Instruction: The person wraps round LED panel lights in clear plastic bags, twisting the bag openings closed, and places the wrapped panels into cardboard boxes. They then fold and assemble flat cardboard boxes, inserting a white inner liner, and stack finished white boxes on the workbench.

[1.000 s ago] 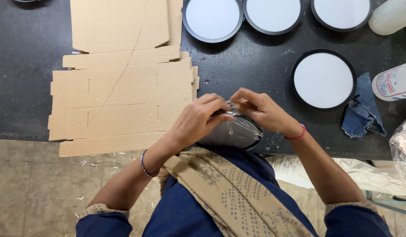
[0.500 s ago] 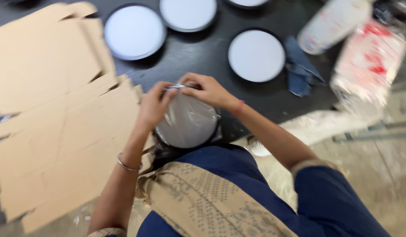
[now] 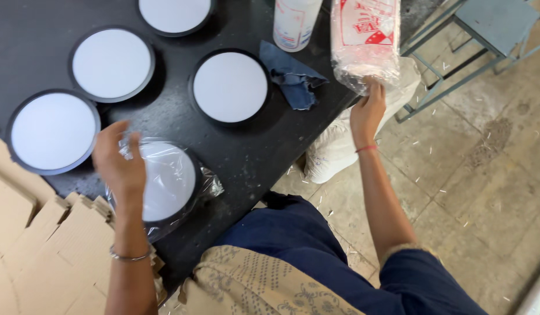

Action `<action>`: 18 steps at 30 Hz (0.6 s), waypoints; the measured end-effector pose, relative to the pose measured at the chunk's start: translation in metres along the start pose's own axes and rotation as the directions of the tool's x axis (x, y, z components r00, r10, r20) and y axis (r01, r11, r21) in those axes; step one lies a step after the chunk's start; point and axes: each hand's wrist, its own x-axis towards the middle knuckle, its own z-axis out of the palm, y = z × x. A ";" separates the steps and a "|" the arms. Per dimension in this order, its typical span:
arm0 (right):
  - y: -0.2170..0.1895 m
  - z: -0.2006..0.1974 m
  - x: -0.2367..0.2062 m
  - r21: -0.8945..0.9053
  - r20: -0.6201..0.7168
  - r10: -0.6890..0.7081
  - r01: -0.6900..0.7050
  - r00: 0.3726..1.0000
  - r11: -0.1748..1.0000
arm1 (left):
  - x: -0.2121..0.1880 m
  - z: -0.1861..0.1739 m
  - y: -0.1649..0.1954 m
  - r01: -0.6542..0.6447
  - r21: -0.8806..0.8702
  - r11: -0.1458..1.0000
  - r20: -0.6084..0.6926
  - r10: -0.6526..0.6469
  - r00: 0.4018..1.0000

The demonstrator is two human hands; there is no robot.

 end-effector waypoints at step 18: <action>0.132 0.039 0.065 0.015 0.143 -0.197 0.196 0.970 0.980 | -0.013 0.234 0.278 -0.194 -0.578 0.793 0.558 0.557 0.615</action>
